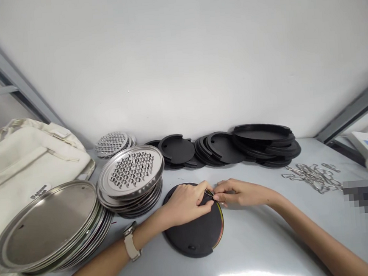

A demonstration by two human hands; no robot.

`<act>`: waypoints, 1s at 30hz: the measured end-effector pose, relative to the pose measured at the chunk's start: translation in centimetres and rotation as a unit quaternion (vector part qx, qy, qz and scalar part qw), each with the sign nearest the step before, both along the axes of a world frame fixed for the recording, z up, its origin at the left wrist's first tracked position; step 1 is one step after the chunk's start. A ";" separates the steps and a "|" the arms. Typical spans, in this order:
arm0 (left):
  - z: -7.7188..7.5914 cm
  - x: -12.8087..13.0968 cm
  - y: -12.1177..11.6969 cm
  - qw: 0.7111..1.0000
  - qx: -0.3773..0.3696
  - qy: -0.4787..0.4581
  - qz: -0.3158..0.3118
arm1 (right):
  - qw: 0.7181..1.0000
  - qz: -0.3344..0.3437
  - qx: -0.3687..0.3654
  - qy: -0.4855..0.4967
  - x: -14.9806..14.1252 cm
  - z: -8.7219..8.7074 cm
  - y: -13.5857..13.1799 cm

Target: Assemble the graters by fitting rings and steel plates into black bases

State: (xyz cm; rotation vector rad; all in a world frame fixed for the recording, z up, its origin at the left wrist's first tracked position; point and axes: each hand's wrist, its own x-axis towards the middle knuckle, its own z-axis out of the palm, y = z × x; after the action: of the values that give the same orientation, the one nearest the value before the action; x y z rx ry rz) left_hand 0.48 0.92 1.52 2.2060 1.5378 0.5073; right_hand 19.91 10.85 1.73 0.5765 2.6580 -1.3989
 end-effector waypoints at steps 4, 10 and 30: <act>0.1 0.0 0.1 1.000 -0.004 -0.010 0.006 | 1.000 0.006 -0.006 -0.002 0.1 0.0 0.0; 0.1 0.1 0.0 1.000 -0.013 -0.008 0.014 | 1.000 0.011 -0.003 -0.001 0.1 0.1 0.0; -0.3 -0.1 0.1 1.000 -0.005 -0.015 0.007 | 1.000 0.003 -0.017 0.007 0.0 0.0 0.0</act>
State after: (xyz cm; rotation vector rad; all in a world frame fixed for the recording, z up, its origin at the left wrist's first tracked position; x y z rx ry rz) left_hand 0.41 1.06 1.25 2.1721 1.5385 0.5337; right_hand 19.89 10.82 1.69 0.5560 2.6388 -1.4483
